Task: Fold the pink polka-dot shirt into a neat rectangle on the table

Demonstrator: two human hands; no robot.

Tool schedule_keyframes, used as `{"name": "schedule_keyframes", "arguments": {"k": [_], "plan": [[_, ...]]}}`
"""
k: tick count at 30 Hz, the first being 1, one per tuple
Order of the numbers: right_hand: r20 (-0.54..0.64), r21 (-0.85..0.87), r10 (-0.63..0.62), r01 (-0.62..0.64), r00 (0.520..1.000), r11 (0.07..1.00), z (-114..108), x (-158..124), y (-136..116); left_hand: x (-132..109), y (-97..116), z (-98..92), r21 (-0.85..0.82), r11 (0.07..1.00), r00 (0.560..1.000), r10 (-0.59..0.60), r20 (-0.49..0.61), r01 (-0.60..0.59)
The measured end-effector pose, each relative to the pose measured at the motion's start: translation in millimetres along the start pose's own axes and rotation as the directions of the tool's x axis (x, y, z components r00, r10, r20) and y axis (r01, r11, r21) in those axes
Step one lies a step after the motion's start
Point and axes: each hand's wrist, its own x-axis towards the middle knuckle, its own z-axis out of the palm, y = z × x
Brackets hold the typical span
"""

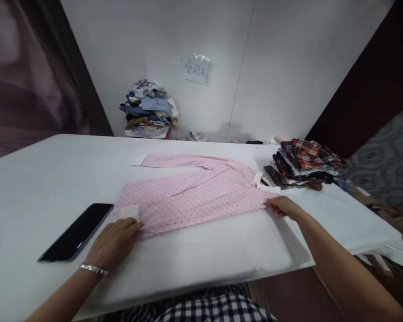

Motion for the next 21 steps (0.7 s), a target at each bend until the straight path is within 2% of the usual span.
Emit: {"name": "schedule_keyframes", "arguments": {"k": [3,5,7,9,10,11,14,16,18,21], "plan": [[-0.141,-0.114,-0.089,0.074,0.986,0.991,-2.4,-5.0,-7.9,0.8,-8.1,2.6,-0.081,0.997,1.0,-0.004,0.026,0.006],[-0.221,-0.174,-0.235,0.199,0.947,0.964,2.9,-7.8,-17.4,4.6,-8.5,-0.7,-0.115,0.993,0.999,-0.031,-0.013,0.03],[-0.217,-0.258,-0.478,0.423,0.851,0.869,15.6,-8.3,-27.1,11.0,-3.6,-4.0,-0.122,0.992,0.996,-0.047,-0.082,0.037],[-0.096,-0.348,-0.693,0.628,0.715,0.696,34.2,-5.7,-32.8,18.1,3.5,-2.7,-0.095,0.995,0.994,-0.028,-0.106,0.018],[-0.007,-0.387,-0.74,0.68,0.673,0.622,44.5,-3.3,-33.2,21.2,6.2,-0.2,-0.074,0.997,0.996,-0.021,-0.084,0.015],[0.078,-0.426,-0.738,0.692,0.67,0.583,54.6,-0.3,-31.7,23.5,7.8,2.9,-0.054,0.998,0.999,-0.024,-0.042,0.022],[0.221,-0.545,-0.619,0.622,0.753,0.562,78.4,9.3,-19.6,28.2,5.8,7.8,-0.047,0.996,0.994,-0.067,0.086,0.071],[0.237,-0.582,-0.573,0.587,0.784,0.563,85.9,14.2,-10.1,33.6,2.2,2.2,-0.103,0.989,0.987,-0.097,0.126,0.11],[0.234,-0.592,-0.57,0.581,0.787,0.559,88.0,17.3,-3.1,45.3,1.5,-8.2,-0.141,0.977,0.982,-0.143,0.125,0.16],[0.22,-0.602,-0.584,0.58,0.781,0.549,87.9,20.2,2.2,76.0,10.3,-17.0,-0.127,0.967,0.973,-0.21,0.093,0.221]]}}
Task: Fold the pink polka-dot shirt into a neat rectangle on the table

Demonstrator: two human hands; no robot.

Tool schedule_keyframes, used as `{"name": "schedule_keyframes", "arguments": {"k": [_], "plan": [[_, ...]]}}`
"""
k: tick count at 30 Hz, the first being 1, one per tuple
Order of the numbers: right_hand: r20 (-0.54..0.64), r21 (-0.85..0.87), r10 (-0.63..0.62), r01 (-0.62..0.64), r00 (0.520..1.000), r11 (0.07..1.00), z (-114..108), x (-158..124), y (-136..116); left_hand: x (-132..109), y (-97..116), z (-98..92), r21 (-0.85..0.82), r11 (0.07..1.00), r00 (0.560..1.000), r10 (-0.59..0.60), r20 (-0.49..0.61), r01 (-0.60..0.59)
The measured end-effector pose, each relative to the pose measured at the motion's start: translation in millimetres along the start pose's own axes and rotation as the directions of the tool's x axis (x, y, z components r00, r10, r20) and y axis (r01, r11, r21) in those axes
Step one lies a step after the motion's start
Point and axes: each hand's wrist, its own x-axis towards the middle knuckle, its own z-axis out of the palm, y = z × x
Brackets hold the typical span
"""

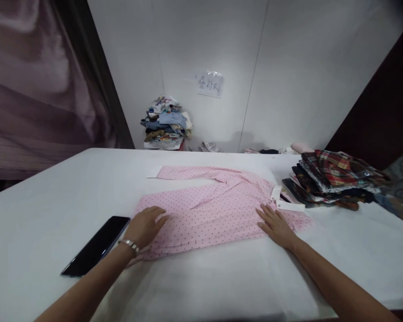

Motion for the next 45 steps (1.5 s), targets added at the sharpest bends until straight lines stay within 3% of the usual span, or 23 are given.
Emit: {"name": "schedule_keyframes", "arguments": {"k": [4,7,12,14,17,22,27,31,34,37,41,45], "plan": [[-0.042,-0.01,-0.024,0.024,0.999,1.0,5.8,0.8,2.9,43.5,27.5,16.5,0.103,0.995,0.995,-0.013,0.103,0.002],[-0.045,0.007,-0.029,0.029,0.999,1.0,8.3,0.4,5.0,70.1,35.9,29.7,0.19,0.981,0.983,-0.012,0.184,-0.024],[0.05,0.082,-0.029,0.025,0.998,0.996,-11.1,10.6,9.2,99.3,22.3,21.5,0.245,0.969,0.992,-0.024,0.123,-0.007],[0.006,0.114,-0.051,0.05,0.999,0.992,-28.7,29.3,5.0,104.7,14.7,19.0,0.255,0.966,0.992,-0.057,0.108,0.028],[-0.079,0.2,-0.05,0.065,0.996,0.978,-58.2,79.4,-20.1,105.6,8.2,24.9,0.245,0.968,0.985,-0.085,0.153,0.045],[0.021,0.216,-0.13,0.122,0.991,0.969,-79.9,199.6,-108.4,101.1,7.5,36.6,0.247,0.969,0.973,-0.08,0.216,0.025],[0.072,0.175,-0.168,0.153,0.983,0.973,-52.4,302.1,-189.9,100.4,5.7,37.2,0.272,0.962,0.968,-0.081,0.236,0.014],[0.101,0.141,-0.076,0.061,0.992,0.988,-19.5,342.7,-218.3,100.4,3.4,36.6,0.274,0.961,0.965,-0.089,0.246,0.019],[0.079,0.175,-0.023,0.009,0.997,0.985,-6.0,356.6,-219.6,101.4,2.2,36.0,0.261,0.965,0.964,-0.09,0.252,0.022],[-0.017,0.289,0.001,0.004,1.0,0.957,-16.3,368.9,-207.3,107.7,-1.7,31.5,0.237,0.97,0.961,-0.108,0.255,0.046],[-0.253,0.51,0.145,0.005,0.957,0.86,-69.8,385.6,-170.3,131.9,-14.2,13.2,0.208,0.968,0.95,-0.191,0.247,0.14],[-0.431,0.722,0.383,0.057,0.817,0.69,-135.8,385.2,-112.0,169.0,-30.4,-8.9,0.171,0.956,0.948,-0.266,0.177,0.237]]}}
